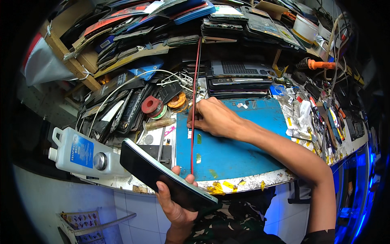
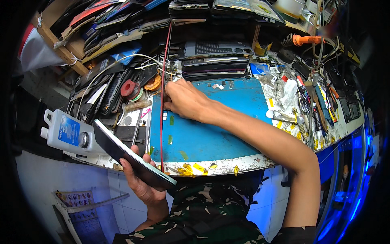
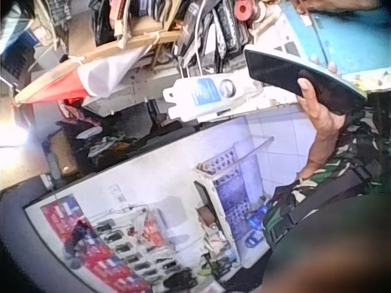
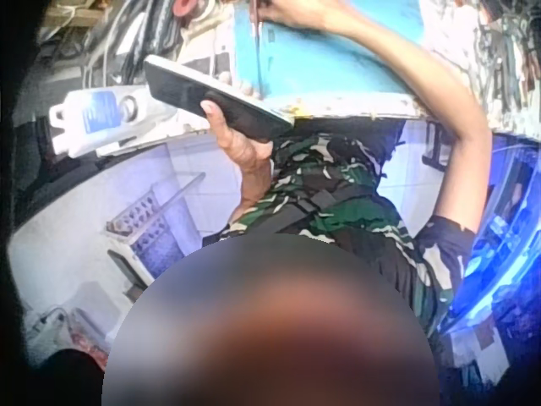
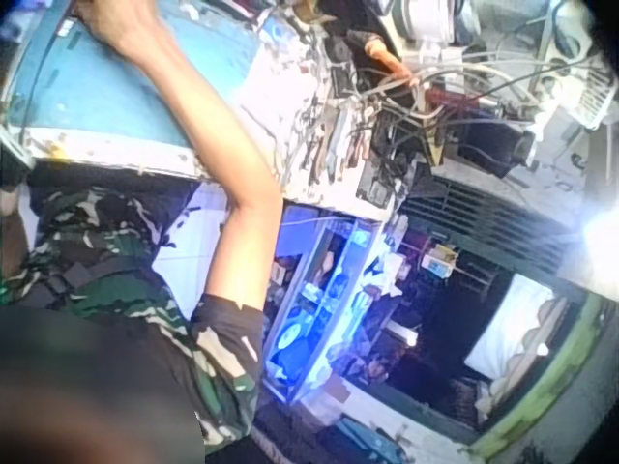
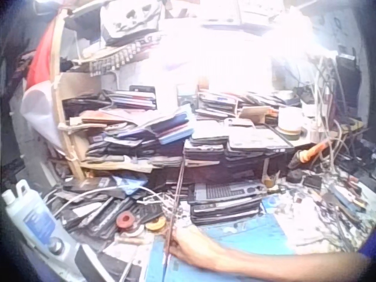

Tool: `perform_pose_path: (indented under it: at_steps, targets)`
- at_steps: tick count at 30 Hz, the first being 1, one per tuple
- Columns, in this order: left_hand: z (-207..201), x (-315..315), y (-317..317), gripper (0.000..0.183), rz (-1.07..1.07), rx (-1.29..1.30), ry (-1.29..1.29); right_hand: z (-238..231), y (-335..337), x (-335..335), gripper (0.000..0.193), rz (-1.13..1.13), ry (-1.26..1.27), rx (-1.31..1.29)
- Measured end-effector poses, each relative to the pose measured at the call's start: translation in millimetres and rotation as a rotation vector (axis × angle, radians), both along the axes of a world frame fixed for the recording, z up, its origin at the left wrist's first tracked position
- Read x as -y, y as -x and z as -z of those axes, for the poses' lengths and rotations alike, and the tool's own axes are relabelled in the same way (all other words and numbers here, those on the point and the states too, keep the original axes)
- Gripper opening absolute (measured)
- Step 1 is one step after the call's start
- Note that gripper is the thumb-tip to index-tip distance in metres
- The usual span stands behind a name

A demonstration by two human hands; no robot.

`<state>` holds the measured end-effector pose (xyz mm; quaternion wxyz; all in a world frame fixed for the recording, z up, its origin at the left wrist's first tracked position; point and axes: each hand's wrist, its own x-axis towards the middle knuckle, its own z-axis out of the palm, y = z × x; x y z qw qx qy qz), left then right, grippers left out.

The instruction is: The person removes the back cover of a smartphone using a prying tool and a plastic card. They separate the back cover from the frame, expose the internal components, and set the cover aside.

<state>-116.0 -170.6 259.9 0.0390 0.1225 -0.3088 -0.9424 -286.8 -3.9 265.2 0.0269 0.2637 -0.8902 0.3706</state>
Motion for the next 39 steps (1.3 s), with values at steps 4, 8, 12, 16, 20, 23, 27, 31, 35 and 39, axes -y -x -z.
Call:
perform_pose_path:
  at_steps: [4,8,12,16,20,23,27,31,35,39]
  targets:
    - [8.1,-2.0,1.0,0.054,-0.005,-0.058,-0.033,-5.2,-7.1,-3.9,0.017,0.040,0.014,0.050]
    - [17.5,-1.6,1.4,0.051,0.027,-0.209,0.057,-43.5,-45.5,-23.1,0.017,0.171,0.029,0.165]
    - [22.0,-3.9,16.9,0.052,0.105,-0.516,0.114,-66.9,-124.3,-43.5,0.041,-0.019,0.314,0.453]
    - [10.0,-22.6,37.2,0.066,0.181,-0.763,0.176,-37.9,-170.6,-33.7,0.044,0.000,0.341,-0.137]
    - [-14.7,-41.1,36.2,0.149,-0.021,-0.462,0.521,-12.3,-184.1,-45.4,0.036,0.275,0.320,-0.341]
    - [-18.9,-44.5,38.7,0.140,0.077,-0.389,0.445,-1.2,-179.5,-59.6,0.036,0.331,0.179,-0.581]
    - [-0.8,-42.7,37.5,0.090,0.132,-0.354,0.385,4.6,-180.4,-75.8,0.036,0.288,0.052,-0.487]
    - [16.2,-40.4,35.2,0.083,0.059,-0.349,0.375,6.3,-180.5,-90.9,0.031,0.398,0.063,-0.240]
    - [23.1,-41.9,36.3,0.084,0.037,-0.425,0.487,9.3,-173.6,-108.7,0.027,0.374,-0.201,-0.265]
    - [34.8,-46.6,33.5,0.089,0.063,-0.494,0.536,7.3,-172.9,-131.3,0.022,0.543,-0.334,-0.345]
